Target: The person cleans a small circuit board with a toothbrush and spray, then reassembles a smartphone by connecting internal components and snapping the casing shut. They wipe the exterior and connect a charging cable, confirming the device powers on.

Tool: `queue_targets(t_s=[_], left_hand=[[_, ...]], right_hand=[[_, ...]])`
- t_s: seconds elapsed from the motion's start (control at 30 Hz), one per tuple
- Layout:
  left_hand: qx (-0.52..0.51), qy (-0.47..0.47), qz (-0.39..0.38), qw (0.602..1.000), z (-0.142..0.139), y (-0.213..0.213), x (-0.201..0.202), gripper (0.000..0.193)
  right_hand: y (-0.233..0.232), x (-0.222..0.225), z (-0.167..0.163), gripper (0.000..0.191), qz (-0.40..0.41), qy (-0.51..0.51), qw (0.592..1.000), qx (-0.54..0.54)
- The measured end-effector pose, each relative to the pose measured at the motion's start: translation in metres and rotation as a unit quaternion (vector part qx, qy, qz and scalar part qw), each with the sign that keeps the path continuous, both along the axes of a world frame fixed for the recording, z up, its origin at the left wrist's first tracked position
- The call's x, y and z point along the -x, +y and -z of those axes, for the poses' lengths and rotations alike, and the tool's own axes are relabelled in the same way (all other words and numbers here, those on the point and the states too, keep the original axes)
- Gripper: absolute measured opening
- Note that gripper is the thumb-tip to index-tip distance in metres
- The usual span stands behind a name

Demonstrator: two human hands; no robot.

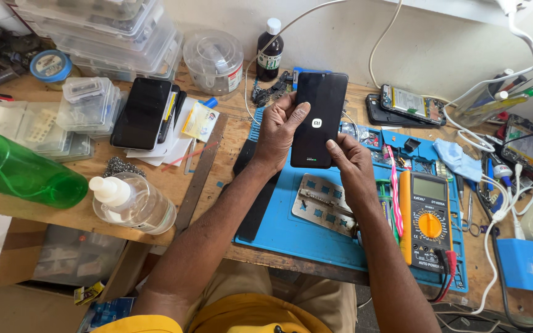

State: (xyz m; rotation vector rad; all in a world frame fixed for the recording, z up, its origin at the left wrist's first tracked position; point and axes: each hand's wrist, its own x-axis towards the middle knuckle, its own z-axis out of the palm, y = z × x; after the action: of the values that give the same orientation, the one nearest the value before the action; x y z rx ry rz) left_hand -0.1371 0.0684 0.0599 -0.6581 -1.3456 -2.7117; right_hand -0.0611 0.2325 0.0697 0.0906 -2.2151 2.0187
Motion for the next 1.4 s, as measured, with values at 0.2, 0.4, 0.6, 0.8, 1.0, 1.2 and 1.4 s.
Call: queue_targets(t_s=[0.2, 0.4, 0.6, 0.8, 1.0, 1.2, 1.4], left_hand=[[0.006, -0.014, 0.009, 1.0, 0.0017, 0.0023, -0.0028, 0.029], [0.011, -0.022, 0.014, 1.0, 0.0008, 0.0017, -0.0027, 0.031], [0.015, -0.013, 0.012, 1.0, 0.0016, 0.0015, -0.0031, 0.031], [0.023, -0.014, 0.011, 1.0, 0.0004, 0.0018, -0.0033, 0.029], [0.02, -0.009, 0.016, 1.0, 0.0005, 0.0022, -0.0033, 0.028], [0.023, -0.007, 0.016, 1.0, 0.002, 0.0022, -0.003, 0.029], [0.024, -0.005, 0.012, 1.0, 0.0012, 0.0022, -0.0022, 0.028]], right_hand=[[-0.0002, 0.0001, -0.0033, 0.026, 0.007, -0.003, 1.0, 0.017], [0.0006, 0.0007, -0.0003, 0.026, 0.014, -0.011, 1.0, 0.007], [0.0019, 0.0014, 0.0016, 0.027, 0.011, -0.006, 1.0, 0.005], [0.0024, 0.0025, 0.0018, 0.028, 0.014, -0.006, 1.0, 0.008], [0.0034, 0.0023, 0.0031, 0.026, 0.013, -0.008, 1.0, 0.008], [0.0031, 0.0013, 0.0038, 0.026, 0.012, -0.005, 1.0, -0.001], [0.0033, 0.0015, 0.0029, 0.026, 0.008, 0.0, 1.0, 0.001]])
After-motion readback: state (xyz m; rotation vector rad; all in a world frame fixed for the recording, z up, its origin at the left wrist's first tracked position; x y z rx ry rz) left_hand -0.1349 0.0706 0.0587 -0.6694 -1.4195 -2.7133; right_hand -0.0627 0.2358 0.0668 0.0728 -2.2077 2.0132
